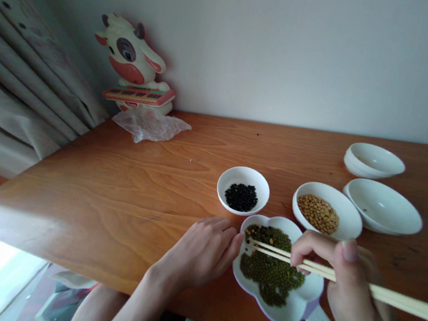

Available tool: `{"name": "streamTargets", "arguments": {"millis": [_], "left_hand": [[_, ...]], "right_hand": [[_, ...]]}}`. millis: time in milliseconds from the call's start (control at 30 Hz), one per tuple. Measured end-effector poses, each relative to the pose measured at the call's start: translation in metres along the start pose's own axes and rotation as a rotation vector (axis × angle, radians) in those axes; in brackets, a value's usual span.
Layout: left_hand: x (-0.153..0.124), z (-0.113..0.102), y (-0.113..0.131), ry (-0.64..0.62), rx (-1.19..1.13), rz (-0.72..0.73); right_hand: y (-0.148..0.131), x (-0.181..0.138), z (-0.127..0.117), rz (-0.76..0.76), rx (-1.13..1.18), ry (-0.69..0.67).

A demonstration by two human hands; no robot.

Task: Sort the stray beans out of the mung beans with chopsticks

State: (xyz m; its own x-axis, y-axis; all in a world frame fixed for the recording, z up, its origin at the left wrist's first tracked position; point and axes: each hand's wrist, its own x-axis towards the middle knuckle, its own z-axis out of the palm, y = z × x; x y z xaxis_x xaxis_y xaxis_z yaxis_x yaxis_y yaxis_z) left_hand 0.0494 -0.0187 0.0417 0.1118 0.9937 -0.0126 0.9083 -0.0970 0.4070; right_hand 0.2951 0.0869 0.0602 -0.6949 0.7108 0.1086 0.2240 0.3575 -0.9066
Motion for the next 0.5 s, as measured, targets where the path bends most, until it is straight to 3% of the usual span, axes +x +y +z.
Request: {"name": "streamTargets", "arguments": {"millis": [133, 233, 367, 500], "left_hand": [[0.0, 0.0, -0.001, 0.01, 0.011, 0.01], [0.0, -0.003, 0.001, -0.001, 0.004, 0.004], [0.001, -0.004, 0.002, -0.014, -0.005, -0.007], [0.001, -0.004, 0.001, -0.006, -0.016, -0.005]], "right_hand": [[0.002, -0.004, -0.012, -0.062, 0.029, 0.032], [-0.001, -0.004, -0.019, -0.108, 0.045, 0.151], [-0.012, 0.01, -0.01, -0.126, 0.019, 0.349], [-0.018, 0.02, -0.001, -0.14, -0.012, 0.343]]}}
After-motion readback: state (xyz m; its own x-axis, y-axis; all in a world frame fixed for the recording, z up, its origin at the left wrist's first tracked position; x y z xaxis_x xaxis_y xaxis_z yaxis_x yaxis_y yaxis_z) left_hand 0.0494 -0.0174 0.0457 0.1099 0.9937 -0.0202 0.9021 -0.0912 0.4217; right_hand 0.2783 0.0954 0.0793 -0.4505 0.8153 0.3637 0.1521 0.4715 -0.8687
